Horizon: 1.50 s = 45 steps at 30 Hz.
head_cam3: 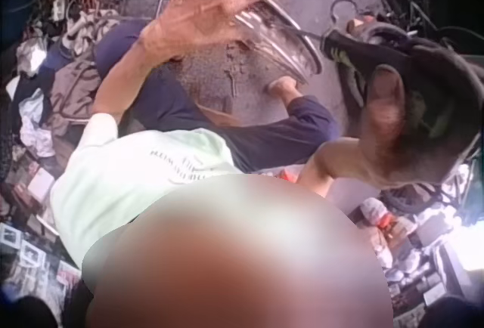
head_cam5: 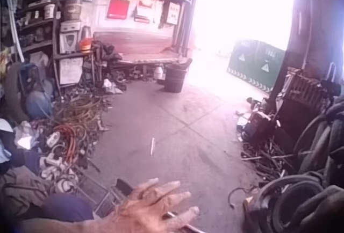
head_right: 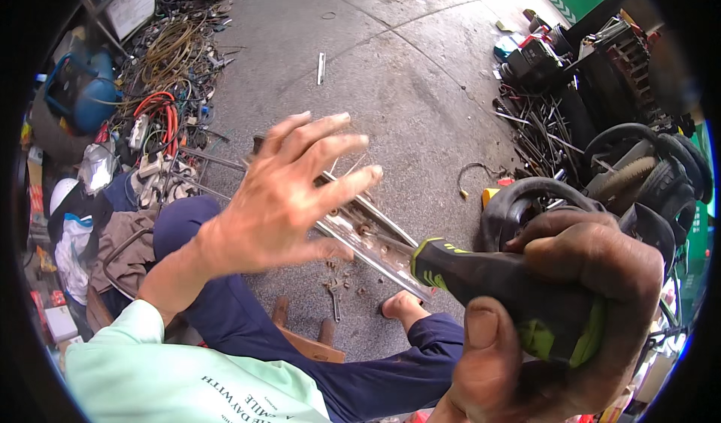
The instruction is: The person uses a screwdriver to adjust the spokes of a bicycle wheel. They rotate the wheel and repeatedly tighten or loosen the spoke nipples to true the wheel.
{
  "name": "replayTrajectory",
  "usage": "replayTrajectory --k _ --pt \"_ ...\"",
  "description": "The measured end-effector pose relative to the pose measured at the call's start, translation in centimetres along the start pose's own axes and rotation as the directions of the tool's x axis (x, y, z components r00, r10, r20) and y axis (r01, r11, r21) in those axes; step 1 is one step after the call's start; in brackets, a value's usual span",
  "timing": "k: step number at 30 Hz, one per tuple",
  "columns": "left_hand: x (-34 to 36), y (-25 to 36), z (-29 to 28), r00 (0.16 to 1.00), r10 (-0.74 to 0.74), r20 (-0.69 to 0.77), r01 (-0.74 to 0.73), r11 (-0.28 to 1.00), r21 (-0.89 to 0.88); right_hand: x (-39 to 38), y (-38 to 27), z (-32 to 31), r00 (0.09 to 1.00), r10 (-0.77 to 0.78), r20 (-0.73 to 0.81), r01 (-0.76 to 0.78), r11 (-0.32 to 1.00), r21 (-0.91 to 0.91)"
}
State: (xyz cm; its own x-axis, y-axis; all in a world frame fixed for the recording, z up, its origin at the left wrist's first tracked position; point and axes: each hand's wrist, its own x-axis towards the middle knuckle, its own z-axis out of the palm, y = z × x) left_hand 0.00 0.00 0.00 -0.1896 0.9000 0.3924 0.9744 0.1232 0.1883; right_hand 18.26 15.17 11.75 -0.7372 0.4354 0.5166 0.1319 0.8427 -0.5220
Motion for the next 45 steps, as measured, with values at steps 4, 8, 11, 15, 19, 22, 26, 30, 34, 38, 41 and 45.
replayTrajectory --k 4,8,11,15,19,22,26,30,34,38,41,45 --pt "-0.1 -0.7 3.6 0.996 -0.067 0.052 0.075 0.983 -0.167 0.5 -0.6 -2.0 0.998 0.003 0.056 0.011 0.97 -0.242" --pt "0.3 -1.0 4.7 0.991 -0.099 -0.093 0.082 0.983 -0.164 0.1 -0.3 -1.7 0.997 -0.05 0.063 0.062 0.974 -0.217" --pt "0.7 -0.3 5.4 0.982 -0.155 -0.111 0.137 0.978 -0.155 0.3 0.8 -1.8 0.988 -0.138 0.07 0.148 0.975 -0.166" --pt "0.4 0.2 5.6 0.973 -0.198 -0.119 0.185 0.976 -0.11 0.3 1.0 -2.3 0.999 0.033 0.024 -0.022 0.934 -0.357" --pt "-0.3 0.5 5.6 0.971 -0.187 -0.147 0.171 0.978 -0.115 0.7 1.2 -2.6 0.998 0.015 0.06 0.0 0.972 -0.235" --pt "-0.4 1.0 5.3 0.975 -0.193 -0.11 0.18 0.977 -0.115 1.0 1.3 -2.9 0.988 -0.092 0.12 0.116 0.971 -0.207" --pt "-0.7 1.1 5.2 0.973 -0.203 -0.106 0.192 0.976 -0.102 0.8 0.7 -2.8 0.99 0.104 0.091 -0.069 0.945 -0.319" --pt "-0.5 1.3 5.0 0.974 -0.213 -0.076 0.204 0.973 -0.11 0.4 1.1 -2.6 0.999 0.035 0.026 -0.027 0.961 -0.275" --pt "-0.2 1.6 5.0 0.974 -0.215 -0.068 0.207 0.973 -0.107 0.9 1.1 -2.8 0.987 -0.034 0.155 0.039 0.999 -0.028" --pt "-0.4 1.5 4.9 0.97 -0.221 -0.099 0.208 0.97 -0.126 1.3 -0.8 -2.2 0.977 0.206 0.052 -0.181 0.934 -0.309" --pt "-0.3 1.5 4.9 0.973 -0.209 -0.099 0.195 0.971 -0.138 1.6 0.2 -2.3 0.997 0.074 0.031 -0.062 0.955 -0.291" --pt "-0.2 1.6 4.7 0.975 -0.208 -0.083 0.196 0.972 -0.126 0.9 0.8 -2.1 0.999 -0.031 0.04 0.034 0.997 -0.075"
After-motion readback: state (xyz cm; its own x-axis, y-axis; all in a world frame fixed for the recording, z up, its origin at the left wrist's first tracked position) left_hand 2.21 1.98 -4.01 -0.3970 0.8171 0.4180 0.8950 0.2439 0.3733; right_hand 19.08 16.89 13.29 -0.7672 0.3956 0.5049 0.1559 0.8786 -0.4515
